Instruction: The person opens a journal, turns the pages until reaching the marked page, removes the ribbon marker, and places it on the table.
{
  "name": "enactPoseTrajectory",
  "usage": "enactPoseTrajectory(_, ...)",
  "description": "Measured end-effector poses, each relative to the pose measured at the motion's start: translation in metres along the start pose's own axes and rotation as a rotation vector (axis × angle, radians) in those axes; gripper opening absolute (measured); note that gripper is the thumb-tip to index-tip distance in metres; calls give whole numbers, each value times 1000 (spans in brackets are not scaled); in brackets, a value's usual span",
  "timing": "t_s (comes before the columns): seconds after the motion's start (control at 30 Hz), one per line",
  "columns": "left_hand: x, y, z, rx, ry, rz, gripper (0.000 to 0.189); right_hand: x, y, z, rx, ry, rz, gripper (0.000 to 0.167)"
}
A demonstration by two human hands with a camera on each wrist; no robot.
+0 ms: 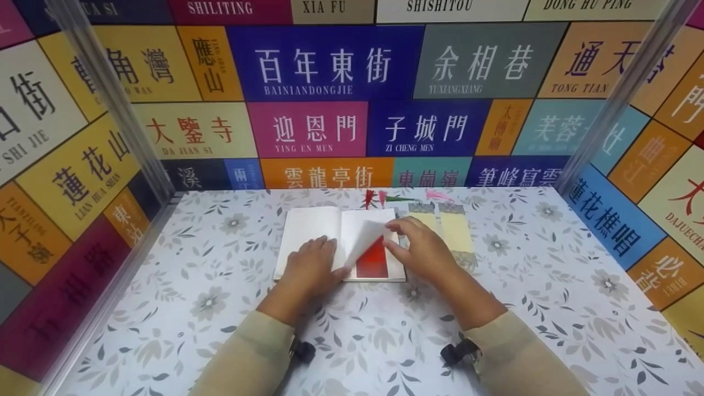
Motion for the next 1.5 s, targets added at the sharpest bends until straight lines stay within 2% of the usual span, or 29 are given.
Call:
enactPoseTrajectory(0.1, 1, 2, 0, -35, 24, 14, 94, 0, -5, 4, 17, -32, -54, 53)
enactPoseTrajectory(0.2, 2, 4, -1, -77, 56, 38, 101, 0, -12, 6, 10, -20, -136, 57)
enactPoseTrajectory(0.37, 3, 13, -2, -90, 64, 148, 113, -1, -21, 10, -29, 9, -239, 53)
enactPoseTrajectory(0.57, 5, 24, -5, -99, 62, 296, 123, -2, -24, 10, -14, -8, -285, 57)
enactPoseTrajectory(0.77, 1, 30, -5, -116, 22, 370, 122, -4, -27, 11, -1, 3, -301, 57)
enactPoseTrajectory(0.93, -1, 33, -1, -109, -14, 398, 123, -4, -29, 10, -8, 27, -313, 56)
enactPoseTrajectory(1.1, -2, 34, -1, -83, -11, 396, 123, -4, -31, 10, -13, 1, -336, 58)
enactPoseTrajectory(1.2, -2, 34, -2, -62, -7, 398, 124, -5, -33, 9, -36, 17, -356, 58)
enactPoseTrajectory(1.5, -2, 34, -3, -20, 17, 374, 121, -11, -41, 8, -116, 101, -474, 64)
Point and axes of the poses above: each hand's wrist, its own x-axis towards the middle knuckle, its own y-axis out of the back of the hand, z = x × y, the point moved 6 cm from there along x, towards the middle knuckle, and after that the axes turned 7 degrees about y, right-handed, at the moved point
